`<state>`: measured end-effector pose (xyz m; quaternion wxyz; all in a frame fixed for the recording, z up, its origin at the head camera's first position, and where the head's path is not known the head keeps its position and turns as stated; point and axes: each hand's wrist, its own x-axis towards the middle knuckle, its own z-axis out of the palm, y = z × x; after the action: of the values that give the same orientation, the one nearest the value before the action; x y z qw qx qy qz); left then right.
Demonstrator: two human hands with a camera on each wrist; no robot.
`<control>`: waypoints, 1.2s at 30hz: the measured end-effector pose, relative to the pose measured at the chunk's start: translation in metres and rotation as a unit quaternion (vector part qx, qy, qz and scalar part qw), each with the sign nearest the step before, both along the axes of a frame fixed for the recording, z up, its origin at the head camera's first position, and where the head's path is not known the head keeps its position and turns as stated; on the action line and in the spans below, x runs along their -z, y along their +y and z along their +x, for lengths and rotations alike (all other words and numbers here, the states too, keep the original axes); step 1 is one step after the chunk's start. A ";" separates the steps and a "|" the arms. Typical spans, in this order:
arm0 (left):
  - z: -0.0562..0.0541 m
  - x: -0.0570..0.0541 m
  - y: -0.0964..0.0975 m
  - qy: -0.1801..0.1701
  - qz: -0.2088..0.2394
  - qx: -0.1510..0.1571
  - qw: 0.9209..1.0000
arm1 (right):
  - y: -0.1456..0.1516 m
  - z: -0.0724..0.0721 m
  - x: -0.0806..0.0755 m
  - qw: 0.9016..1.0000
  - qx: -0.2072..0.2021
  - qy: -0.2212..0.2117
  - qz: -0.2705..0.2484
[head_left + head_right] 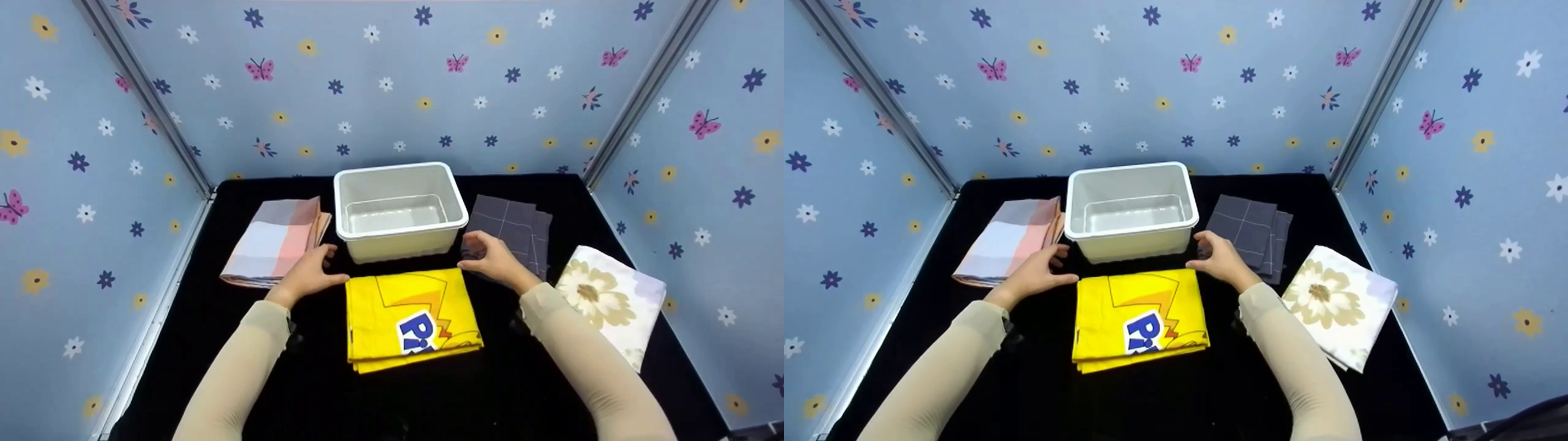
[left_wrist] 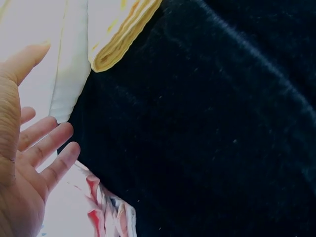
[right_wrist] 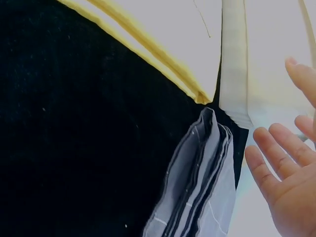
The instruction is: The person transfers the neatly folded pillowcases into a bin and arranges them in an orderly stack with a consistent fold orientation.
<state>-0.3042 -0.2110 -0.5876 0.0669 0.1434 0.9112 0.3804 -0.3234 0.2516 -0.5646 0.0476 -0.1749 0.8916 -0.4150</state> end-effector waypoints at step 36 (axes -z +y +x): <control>-0.009 0.055 0.024 0.011 -0.085 0.099 0.991 | -0.038 0.006 0.032 0.991 -0.041 -0.068 0.109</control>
<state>-0.3128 -0.1868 -0.6428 0.1061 0.2306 0.9222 0.2918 -0.3172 0.2141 -0.5967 0.1438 -0.1768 0.9183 -0.3238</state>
